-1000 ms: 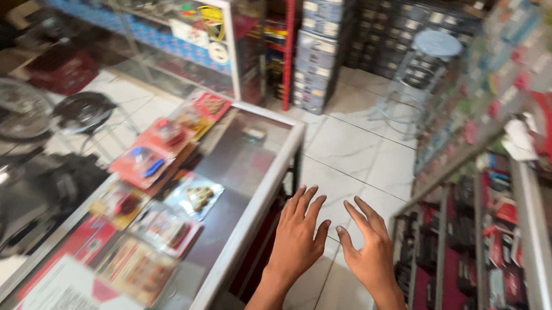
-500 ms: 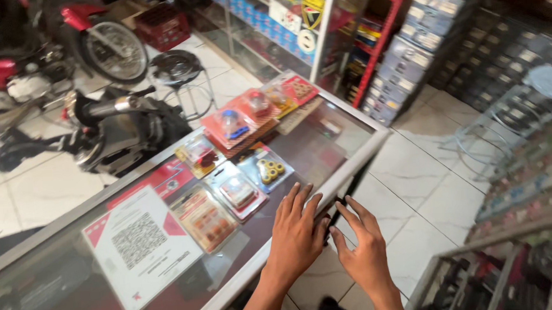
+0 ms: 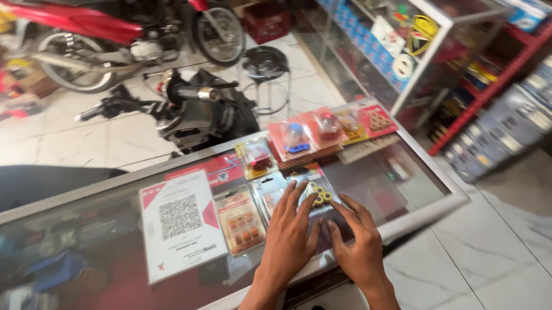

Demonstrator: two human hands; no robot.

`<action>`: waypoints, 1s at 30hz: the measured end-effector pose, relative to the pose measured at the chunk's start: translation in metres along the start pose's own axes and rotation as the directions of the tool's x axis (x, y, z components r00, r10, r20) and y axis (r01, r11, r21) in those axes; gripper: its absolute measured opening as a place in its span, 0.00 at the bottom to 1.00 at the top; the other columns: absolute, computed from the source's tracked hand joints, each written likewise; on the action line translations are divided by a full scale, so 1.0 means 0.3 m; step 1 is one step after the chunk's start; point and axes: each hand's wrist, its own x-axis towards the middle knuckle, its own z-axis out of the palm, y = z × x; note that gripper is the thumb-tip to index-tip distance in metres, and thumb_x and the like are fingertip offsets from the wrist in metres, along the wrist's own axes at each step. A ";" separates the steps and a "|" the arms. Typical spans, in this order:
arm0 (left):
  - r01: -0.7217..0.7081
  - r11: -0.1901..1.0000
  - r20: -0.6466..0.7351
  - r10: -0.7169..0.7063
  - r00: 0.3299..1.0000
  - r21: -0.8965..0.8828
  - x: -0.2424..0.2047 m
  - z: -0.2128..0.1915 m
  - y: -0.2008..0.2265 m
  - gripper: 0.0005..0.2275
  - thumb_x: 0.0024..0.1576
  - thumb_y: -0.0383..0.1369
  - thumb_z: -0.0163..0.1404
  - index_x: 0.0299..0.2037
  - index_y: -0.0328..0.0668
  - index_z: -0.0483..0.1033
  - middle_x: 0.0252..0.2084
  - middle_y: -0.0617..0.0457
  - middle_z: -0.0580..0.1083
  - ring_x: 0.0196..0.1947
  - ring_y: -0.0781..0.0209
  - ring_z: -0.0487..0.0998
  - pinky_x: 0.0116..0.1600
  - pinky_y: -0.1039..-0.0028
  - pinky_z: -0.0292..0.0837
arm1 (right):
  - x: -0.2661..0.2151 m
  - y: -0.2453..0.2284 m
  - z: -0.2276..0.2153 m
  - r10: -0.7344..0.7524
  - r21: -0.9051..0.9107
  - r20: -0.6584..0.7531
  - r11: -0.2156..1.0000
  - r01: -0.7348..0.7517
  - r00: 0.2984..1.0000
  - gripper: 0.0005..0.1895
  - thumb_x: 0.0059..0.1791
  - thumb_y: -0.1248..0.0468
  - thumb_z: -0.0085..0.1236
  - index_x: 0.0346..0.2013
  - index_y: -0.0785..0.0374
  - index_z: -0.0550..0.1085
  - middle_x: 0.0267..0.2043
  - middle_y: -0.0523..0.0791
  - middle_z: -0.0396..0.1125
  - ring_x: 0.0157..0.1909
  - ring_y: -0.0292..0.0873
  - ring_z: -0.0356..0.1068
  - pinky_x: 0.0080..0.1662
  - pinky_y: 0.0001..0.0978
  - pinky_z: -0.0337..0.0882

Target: The person picks up small packaged motorcycle components from a display rack and a glass counter, handles them one at a time, and places them into storage bins.

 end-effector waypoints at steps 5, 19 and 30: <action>0.083 0.995 -0.081 -0.079 0.994 0.053 0.053 -0.042 -0.024 0.20 0.56 0.29 0.55 0.59 0.33 0.71 0.68 0.35 0.65 0.72 0.34 0.59 0.70 0.51 0.57 | 0.116 0.005 0.046 -0.109 0.094 0.060 0.990 0.103 0.992 0.20 0.45 0.69 0.62 0.53 0.63 0.76 0.60 0.51 0.69 0.62 0.55 0.69 0.60 0.44 0.69; 0.408 0.887 -0.106 -0.395 0.913 0.214 0.248 -0.164 -0.273 0.20 0.57 0.37 0.52 0.56 0.34 0.71 0.59 0.36 0.70 0.60 0.36 0.69 0.60 0.52 0.66 | 0.485 -0.022 0.299 -0.306 0.251 0.328 0.940 0.230 0.894 0.22 0.49 0.63 0.58 0.58 0.62 0.73 0.62 0.55 0.67 0.63 0.60 0.67 0.61 0.46 0.67; 0.510 0.823 -0.198 -0.472 0.859 0.250 0.204 0.024 -0.550 0.19 0.57 0.34 0.47 0.55 0.26 0.68 0.50 0.30 0.73 0.52 0.31 0.72 0.56 0.49 0.66 | 0.471 0.105 0.560 -0.246 0.232 0.420 0.960 0.159 0.873 0.33 0.47 0.64 0.59 0.66 0.65 0.62 0.69 0.65 0.54 0.73 0.66 0.53 0.67 0.49 0.58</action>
